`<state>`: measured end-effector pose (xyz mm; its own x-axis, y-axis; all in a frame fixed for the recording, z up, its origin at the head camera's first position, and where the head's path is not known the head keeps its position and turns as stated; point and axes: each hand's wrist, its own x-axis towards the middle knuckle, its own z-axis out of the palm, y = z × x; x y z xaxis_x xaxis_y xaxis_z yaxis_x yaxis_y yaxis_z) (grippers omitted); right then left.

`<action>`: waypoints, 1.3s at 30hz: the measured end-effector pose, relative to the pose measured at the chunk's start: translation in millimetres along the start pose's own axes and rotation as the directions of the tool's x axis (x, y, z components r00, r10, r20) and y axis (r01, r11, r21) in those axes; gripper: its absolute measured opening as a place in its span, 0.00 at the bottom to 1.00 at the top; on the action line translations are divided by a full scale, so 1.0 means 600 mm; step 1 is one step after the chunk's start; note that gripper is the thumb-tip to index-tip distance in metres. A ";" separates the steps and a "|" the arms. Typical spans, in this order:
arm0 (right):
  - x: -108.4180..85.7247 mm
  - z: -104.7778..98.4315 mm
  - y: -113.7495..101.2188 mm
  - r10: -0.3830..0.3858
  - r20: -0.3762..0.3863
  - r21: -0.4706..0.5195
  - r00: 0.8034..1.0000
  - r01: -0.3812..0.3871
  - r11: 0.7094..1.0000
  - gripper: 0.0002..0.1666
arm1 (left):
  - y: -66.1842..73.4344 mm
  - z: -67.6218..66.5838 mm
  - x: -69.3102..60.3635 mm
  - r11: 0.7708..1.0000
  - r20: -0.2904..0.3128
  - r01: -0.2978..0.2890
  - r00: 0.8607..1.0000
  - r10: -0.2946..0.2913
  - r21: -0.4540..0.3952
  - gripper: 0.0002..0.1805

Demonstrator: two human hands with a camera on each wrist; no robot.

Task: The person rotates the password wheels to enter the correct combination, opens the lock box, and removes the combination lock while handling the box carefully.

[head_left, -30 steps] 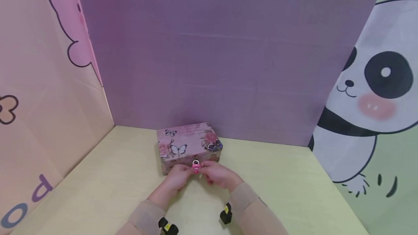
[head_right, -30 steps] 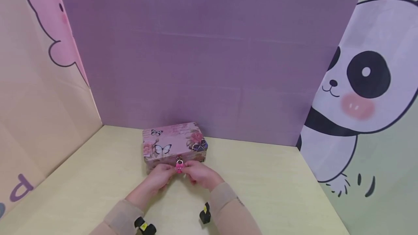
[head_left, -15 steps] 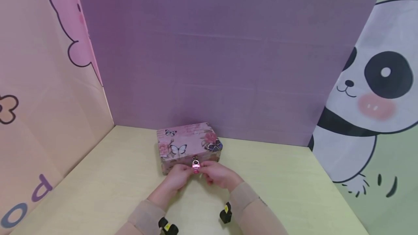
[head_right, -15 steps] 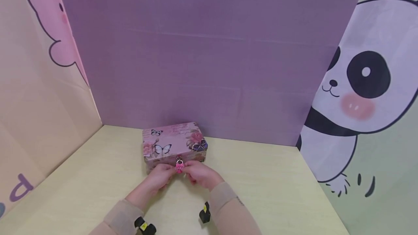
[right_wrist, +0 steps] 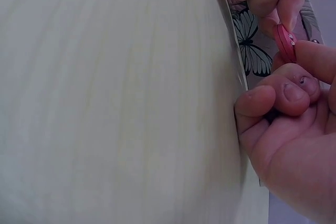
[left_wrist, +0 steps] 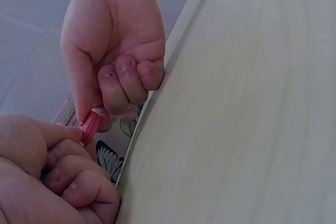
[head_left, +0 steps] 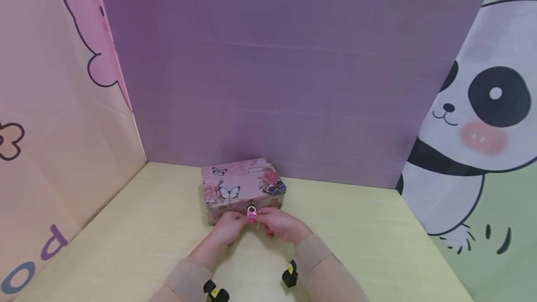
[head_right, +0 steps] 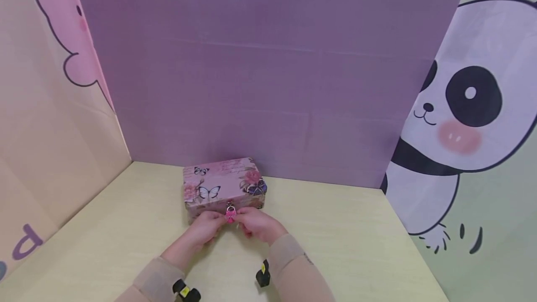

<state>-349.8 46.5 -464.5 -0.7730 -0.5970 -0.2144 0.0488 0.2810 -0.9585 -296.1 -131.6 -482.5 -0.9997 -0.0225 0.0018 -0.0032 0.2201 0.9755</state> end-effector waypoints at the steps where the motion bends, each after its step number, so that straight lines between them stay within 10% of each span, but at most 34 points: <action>1: 0.000 0.000 0.000 0.001 -0.003 0.000 1.000 -0.001 1.000 0.13 | 0.000 0.000 0.000 1.000 0.002 0.003 1.000 -0.003 -0.001 0.12; 39: 0.002 -0.016 0.012 0.033 -0.006 0.172 0.999 -0.032 0.985 0.16 | 0.003 0.000 0.001 0.999 0.007 0.038 0.999 -0.038 -0.002 0.12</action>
<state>-356.3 55.3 -469.9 -0.7749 -0.5826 -0.2451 0.1815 0.1663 -0.9692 -296.5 -131.3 -480.8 -0.9990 -0.0243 -0.0372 -0.0416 0.2175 0.9752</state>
